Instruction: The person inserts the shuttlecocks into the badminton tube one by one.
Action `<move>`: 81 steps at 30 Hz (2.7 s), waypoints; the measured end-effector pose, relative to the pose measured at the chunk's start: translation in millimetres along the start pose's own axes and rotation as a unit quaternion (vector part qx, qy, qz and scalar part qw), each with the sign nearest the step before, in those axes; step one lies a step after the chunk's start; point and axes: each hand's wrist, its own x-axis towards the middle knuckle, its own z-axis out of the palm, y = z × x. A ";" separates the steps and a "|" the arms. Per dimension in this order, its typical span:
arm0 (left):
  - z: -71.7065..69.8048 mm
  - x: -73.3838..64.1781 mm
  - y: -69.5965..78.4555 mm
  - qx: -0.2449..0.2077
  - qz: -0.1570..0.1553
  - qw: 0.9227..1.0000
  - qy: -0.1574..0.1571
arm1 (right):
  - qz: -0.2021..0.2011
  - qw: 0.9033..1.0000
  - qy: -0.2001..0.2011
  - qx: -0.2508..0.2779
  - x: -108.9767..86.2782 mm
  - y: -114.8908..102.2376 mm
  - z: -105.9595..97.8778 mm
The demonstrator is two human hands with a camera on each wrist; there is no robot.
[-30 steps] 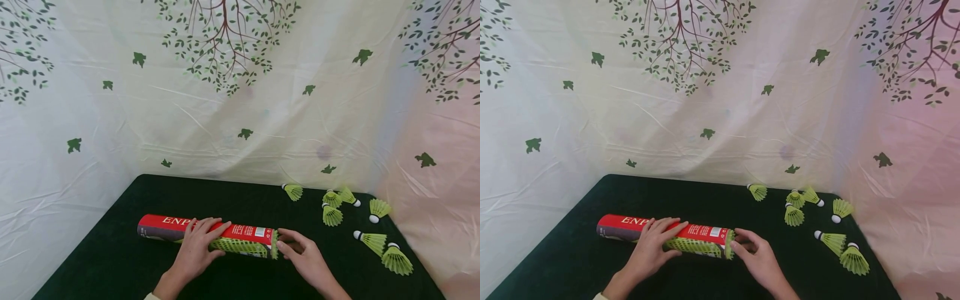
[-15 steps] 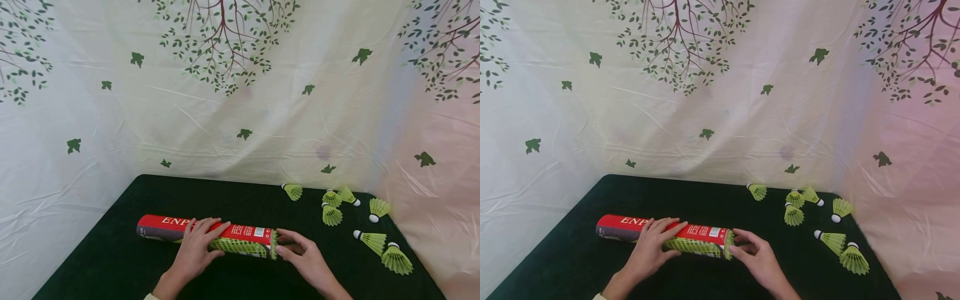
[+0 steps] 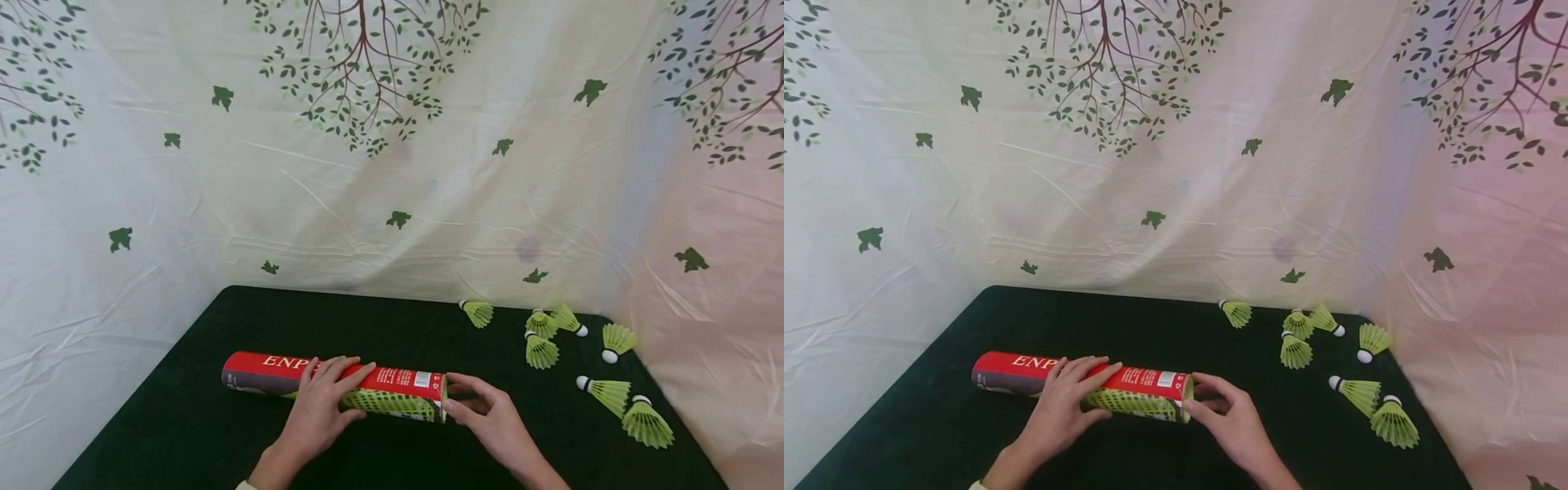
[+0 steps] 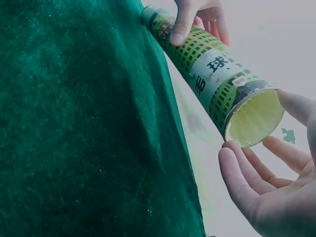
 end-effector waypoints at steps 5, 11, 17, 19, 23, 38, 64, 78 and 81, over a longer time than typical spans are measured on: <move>0.9 0.3 0.0 0.005 0.000 1.000 0.000 | 0.005 1.000 -0.003 0.001 -0.3 -1.1 -0.2; 1.1 -0.3 -0.1 0.001 0.000 1.000 -0.001 | 0.006 1.000 -0.011 0.000 -0.9 -0.5 -1.5; 2.3 -0.9 -0.4 -0.002 0.000 1.000 0.003 | 0.008 1.000 -0.015 0.004 -0.9 -0.2 -1.4; 2.5 -0.9 -0.4 -0.004 0.000 1.000 0.003 | 0.010 1.000 -0.013 0.004 -0.9 -0.2 -1.1; 2.9 -1.0 -0.3 -0.006 -0.002 1.000 0.003 | 0.016 1.000 -0.009 0.003 -0.9 -0.6 -0.7; 2.3 -1.7 -0.1 0.004 0.002 1.000 -0.014 | 0.026 0.999 -0.042 0.005 -5.6 10.7 -13.8; 4.4 -6.1 4.1 0.006 -0.004 1.000 -0.013 | 0.092 0.890 0.380 -0.234 -43.5 56.0 -163.9; 4.4 -6.6 5.5 0.005 -0.002 1.000 -0.009 | 0.116 0.873 0.395 -0.263 -51.5 80.0 -207.7; 4.2 -6.7 4.8 0.007 0.000 1.000 -0.009 | 0.109 0.868 0.401 -0.272 -54.9 84.3 -214.3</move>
